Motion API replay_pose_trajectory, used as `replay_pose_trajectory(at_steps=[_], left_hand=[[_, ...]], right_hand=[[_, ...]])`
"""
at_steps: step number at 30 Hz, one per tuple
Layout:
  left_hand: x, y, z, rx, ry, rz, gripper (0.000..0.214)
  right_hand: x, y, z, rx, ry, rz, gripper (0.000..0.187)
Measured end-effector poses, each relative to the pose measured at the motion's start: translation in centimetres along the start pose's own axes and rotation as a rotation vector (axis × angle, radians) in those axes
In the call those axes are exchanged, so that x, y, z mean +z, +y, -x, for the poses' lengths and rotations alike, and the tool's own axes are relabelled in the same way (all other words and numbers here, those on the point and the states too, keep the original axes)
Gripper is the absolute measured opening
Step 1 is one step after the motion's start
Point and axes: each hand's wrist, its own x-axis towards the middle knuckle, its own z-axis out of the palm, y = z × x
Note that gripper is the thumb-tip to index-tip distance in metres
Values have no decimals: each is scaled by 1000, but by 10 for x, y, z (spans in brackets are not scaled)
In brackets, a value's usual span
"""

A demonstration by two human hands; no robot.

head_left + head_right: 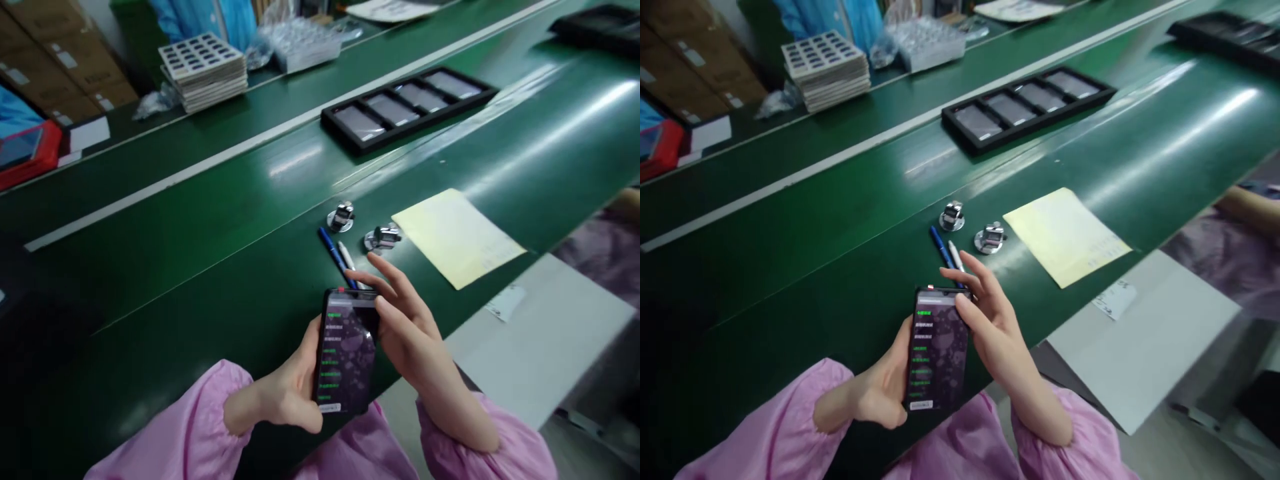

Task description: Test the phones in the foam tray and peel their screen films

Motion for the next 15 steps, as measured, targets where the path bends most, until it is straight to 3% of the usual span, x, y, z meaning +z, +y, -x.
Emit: replay_pose_trajectory(at_steps=[4, 9, 13, 15], left_hand=[[12, -1, -30, -23, -65, -57, 136], [35, -16, -82, -34, -175, -140, 136], [76, -24, -140, -34, -106, 96, 140], [102, -23, -179, 44, -51, 142, 135]], right_hand=[[-19, -17, 0, -51, 128, -1, 69], [-67, -27, 18, -68, 330, -24, 87], [-109, -17, 50, -13, 487, -133, 101], [-130, -9, 65, -3, 545, -199, 94]])
